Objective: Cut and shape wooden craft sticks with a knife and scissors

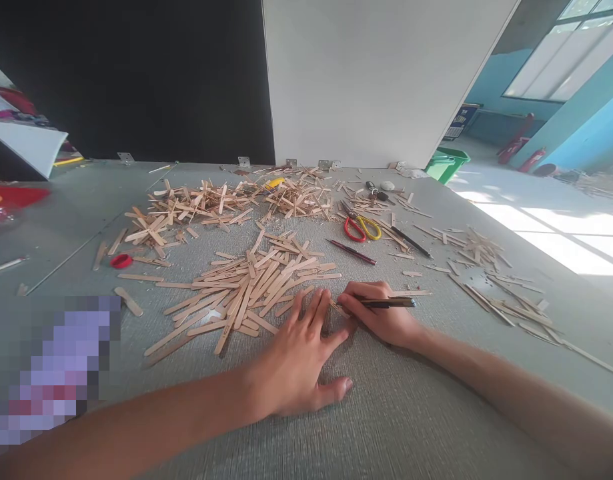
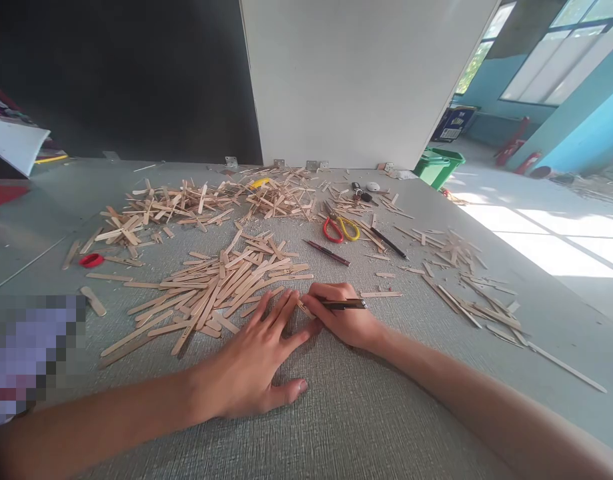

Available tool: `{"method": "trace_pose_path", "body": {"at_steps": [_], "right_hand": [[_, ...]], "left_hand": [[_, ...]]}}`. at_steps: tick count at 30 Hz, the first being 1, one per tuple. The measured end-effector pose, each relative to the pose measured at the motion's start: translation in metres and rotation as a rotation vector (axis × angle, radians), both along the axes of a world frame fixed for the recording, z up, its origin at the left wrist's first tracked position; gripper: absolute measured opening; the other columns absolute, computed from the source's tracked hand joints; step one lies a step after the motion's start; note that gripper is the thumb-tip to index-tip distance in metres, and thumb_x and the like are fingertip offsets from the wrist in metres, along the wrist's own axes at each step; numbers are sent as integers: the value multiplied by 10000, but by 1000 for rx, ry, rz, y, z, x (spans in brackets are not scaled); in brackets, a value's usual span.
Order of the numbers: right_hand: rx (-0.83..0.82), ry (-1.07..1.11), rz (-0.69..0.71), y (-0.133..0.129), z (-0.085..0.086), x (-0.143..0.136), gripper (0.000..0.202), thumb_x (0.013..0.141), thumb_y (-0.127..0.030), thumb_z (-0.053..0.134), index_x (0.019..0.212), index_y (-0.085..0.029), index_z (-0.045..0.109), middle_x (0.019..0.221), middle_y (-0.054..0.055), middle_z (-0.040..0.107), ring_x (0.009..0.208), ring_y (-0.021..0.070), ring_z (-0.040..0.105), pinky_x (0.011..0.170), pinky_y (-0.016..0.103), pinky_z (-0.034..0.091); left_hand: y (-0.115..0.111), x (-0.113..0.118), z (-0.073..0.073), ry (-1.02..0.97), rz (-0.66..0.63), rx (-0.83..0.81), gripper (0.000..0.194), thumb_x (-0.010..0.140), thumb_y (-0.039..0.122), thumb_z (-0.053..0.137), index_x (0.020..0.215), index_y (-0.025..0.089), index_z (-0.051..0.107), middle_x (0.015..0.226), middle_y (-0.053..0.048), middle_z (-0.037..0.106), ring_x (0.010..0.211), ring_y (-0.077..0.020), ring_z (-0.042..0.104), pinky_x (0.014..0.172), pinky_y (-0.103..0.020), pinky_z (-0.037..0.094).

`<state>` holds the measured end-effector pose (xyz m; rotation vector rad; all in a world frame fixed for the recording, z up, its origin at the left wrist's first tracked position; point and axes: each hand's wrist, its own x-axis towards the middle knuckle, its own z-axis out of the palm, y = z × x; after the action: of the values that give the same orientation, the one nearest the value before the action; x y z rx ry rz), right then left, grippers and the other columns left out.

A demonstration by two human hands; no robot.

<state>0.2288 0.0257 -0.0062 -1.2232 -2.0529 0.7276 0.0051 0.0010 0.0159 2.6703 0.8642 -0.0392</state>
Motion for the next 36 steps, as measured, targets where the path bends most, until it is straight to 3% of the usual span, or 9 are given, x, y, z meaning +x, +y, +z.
{"method": "trace_pose_path", "body": {"at_steps": [6, 23, 36], "right_hand": [[-6, 21, 1, 1, 2, -2, 374, 1052, -368, 533, 728, -190, 591, 636, -27, 579, 587, 114, 481, 590, 260, 373], [-49, 107, 29, 1, 1, -2, 293, 1035, -364, 570, 810, -189, 636, 692, -19, 632, 615, 117, 538, 614, 247, 417], [-50, 28, 20, 1, 1, 0, 420, 1061, -407, 511, 698, -196, 518, 626, -39, 525, 583, 107, 421, 583, 253, 359]], "left_hand": [[-1, 0, -1, 11, -7, 8, 827, 953, 619, 558, 1640, 265, 266, 1727, -188, 21, 1569, -441, -61, 1245, -698, 31], [-1, -1, -4, 23, -12, 38, 802, 957, 616, 550, 1626, 244, 313, 1726, -193, 18, 1569, -445, -56, 1247, -697, 32], [0, 3, 3, 58, -15, 8, 815, 944, 613, 570, 1616, 217, 335, 1717, -214, 51, 1558, -479, -36, 1227, -728, 24]]}}
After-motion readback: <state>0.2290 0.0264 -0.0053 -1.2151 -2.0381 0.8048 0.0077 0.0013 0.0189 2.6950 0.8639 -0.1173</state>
